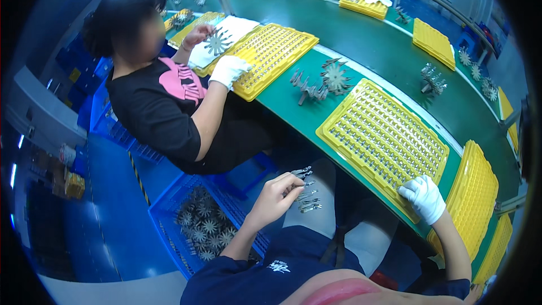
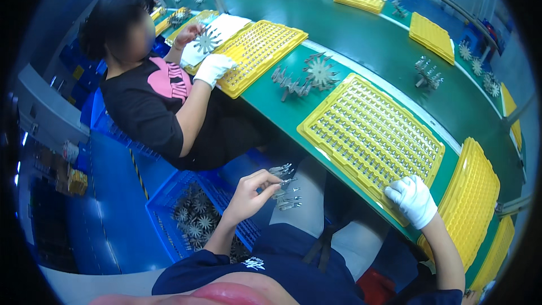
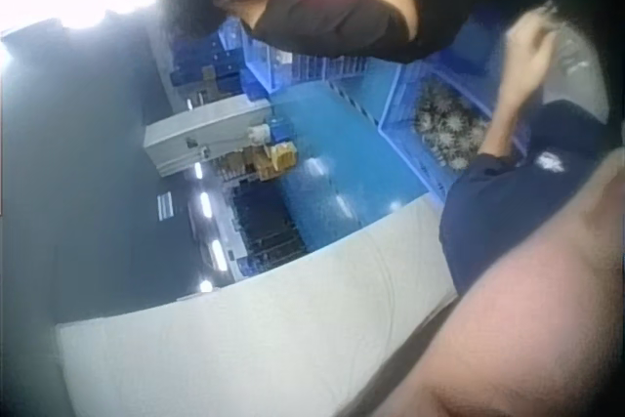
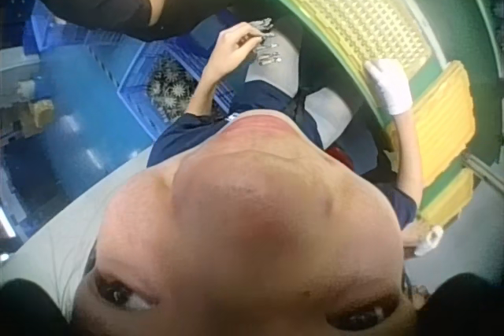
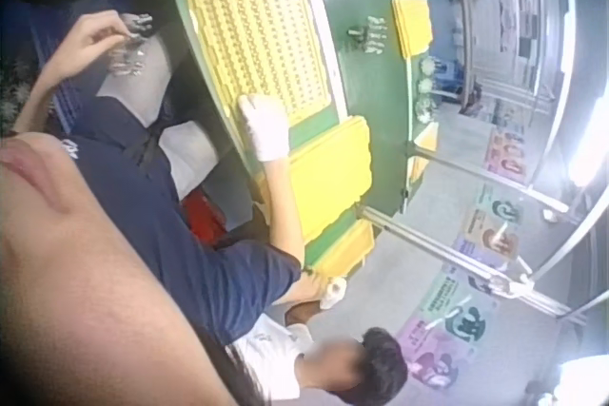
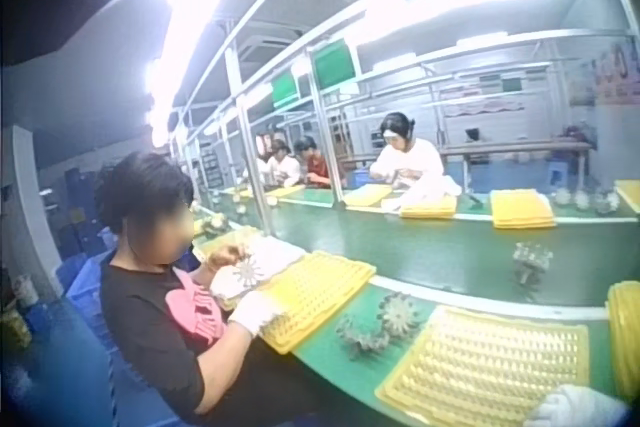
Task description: Assembling and inspecting small star-shaped metal components at a factory workstation.
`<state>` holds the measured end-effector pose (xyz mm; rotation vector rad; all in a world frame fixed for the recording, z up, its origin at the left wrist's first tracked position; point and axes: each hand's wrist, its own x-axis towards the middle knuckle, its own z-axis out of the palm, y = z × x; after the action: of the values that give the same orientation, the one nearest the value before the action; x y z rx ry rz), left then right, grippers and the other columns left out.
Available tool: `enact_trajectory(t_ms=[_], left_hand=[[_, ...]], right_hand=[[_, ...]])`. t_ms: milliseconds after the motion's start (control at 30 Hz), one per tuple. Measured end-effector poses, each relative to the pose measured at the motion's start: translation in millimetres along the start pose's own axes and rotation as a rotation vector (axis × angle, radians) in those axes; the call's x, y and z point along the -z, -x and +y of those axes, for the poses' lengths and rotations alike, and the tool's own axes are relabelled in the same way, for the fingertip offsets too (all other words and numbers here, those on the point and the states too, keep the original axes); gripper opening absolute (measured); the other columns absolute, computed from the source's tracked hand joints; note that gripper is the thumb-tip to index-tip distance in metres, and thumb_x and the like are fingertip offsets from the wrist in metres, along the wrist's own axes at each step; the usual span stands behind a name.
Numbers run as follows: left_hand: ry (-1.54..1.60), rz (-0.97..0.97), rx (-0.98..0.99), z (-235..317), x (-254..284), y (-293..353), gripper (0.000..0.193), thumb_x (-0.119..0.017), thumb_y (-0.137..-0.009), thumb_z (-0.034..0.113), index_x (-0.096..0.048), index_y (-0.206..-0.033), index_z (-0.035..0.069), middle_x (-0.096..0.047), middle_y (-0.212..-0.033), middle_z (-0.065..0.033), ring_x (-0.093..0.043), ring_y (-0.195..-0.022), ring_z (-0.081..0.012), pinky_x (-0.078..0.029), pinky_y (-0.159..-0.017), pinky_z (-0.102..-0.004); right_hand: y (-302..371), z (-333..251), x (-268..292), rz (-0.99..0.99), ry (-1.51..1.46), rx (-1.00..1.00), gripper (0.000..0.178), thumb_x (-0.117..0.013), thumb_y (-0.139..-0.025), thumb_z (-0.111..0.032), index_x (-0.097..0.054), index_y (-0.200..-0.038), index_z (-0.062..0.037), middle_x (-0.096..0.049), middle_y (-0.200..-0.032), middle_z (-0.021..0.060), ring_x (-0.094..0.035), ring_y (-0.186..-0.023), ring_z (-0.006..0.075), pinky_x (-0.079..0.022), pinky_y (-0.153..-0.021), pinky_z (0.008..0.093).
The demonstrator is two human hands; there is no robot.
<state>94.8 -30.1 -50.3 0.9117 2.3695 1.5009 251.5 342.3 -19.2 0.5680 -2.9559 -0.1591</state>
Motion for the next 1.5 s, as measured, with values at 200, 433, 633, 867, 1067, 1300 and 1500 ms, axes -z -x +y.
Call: enact_trajectory(t_ms=[200,433,633,867,1067,1300,1500], left_hand=[[-0.01,0.015,-0.046,4,1,5,0.01,-0.067,-0.088,0.004,-0.066,-0.095,-0.003,-0.063,-0.083,-0.0101,-0.059,-0.065,-0.0162,-0.047,-0.06,-0.0286],[0.006,0.017,-0.041,5,0,-1,0.008,-0.067,-0.088,0.002,-0.066,-0.094,-0.003,-0.062,-0.082,-0.0102,-0.061,-0.068,-0.017,-0.047,-0.063,-0.0281],[0.036,0.134,-0.084,29,16,7,0.008,-0.066,-0.089,-0.004,-0.067,-0.097,-0.004,-0.063,-0.085,-0.0027,-0.059,-0.073,-0.0065,-0.047,-0.065,-0.0213],[0.357,0.095,-0.311,31,3,2,0.051,-0.074,-0.083,-0.006,-0.044,-0.124,-0.001,-0.058,-0.103,-0.0079,-0.054,-0.085,-0.0092,-0.047,-0.078,-0.023],[-0.04,0.118,-0.438,43,4,-6,0.021,-0.072,-0.079,-0.006,-0.066,-0.098,-0.001,-0.061,-0.109,-0.015,-0.06,-0.074,-0.0179,-0.051,-0.071,-0.029],[-0.102,0.012,-0.347,50,12,-8,0.009,-0.069,-0.085,0.0,-0.066,-0.093,-0.001,-0.061,-0.118,-0.0177,-0.065,-0.08,-0.0221,-0.052,-0.074,-0.0313],[-0.066,0.053,-0.317,54,15,-2,0.01,-0.071,-0.083,-0.002,-0.067,-0.093,-0.002,-0.058,-0.107,-0.0137,-0.063,-0.075,-0.0199,-0.05,-0.068,-0.03]], right_hand=[[1,-1,2,-0.046,-0.03,-0.019,0.024,-0.06,-0.079,-0.009,-0.065,-0.101,-0.018,-0.062,-0.093,0.0001,-0.061,-0.086,0.0213,-0.046,-0.08,0.0359],[-6,1,-4,-0.029,0.095,0.018,0.018,-0.06,-0.079,-0.015,-0.064,-0.096,-0.0181,-0.058,-0.085,0.0015,-0.059,-0.082,0.0199,-0.046,-0.075,0.0363],[0,9,-8,0.035,0.143,0.048,0.028,-0.061,-0.08,-0.009,-0.062,-0.108,-0.0099,-0.063,-0.106,0.0087,-0.062,-0.097,0.0252,-0.048,-0.089,0.0374],[-29,-47,23,0.255,-0.43,-0.306,0.016,-0.065,-0.087,0.001,-0.06,-0.102,-0.0041,-0.064,-0.094,0.0115,-0.065,-0.086,0.0309,-0.052,-0.079,0.0349],[-71,-109,62,0.295,-0.831,-0.414,0.016,-0.067,-0.087,-0.007,-0.065,-0.103,-0.0053,-0.067,-0.084,0.0102,-0.067,-0.075,0.0249,-0.054,-0.071,0.0315],[-121,-129,38,0.299,-0.898,-0.345,0.019,-0.068,-0.091,-0.013,-0.068,-0.104,0.0007,-0.069,-0.088,0.0106,-0.067,-0.078,0.0202,-0.052,-0.072,0.03],[-130,-132,38,0.311,-0.995,-0.345,0.014,-0.07,-0.088,-0.008,-0.07,-0.1,-0.0014,-0.07,-0.087,0.0083,-0.066,-0.077,0.0171,-0.051,-0.07,0.0281]])
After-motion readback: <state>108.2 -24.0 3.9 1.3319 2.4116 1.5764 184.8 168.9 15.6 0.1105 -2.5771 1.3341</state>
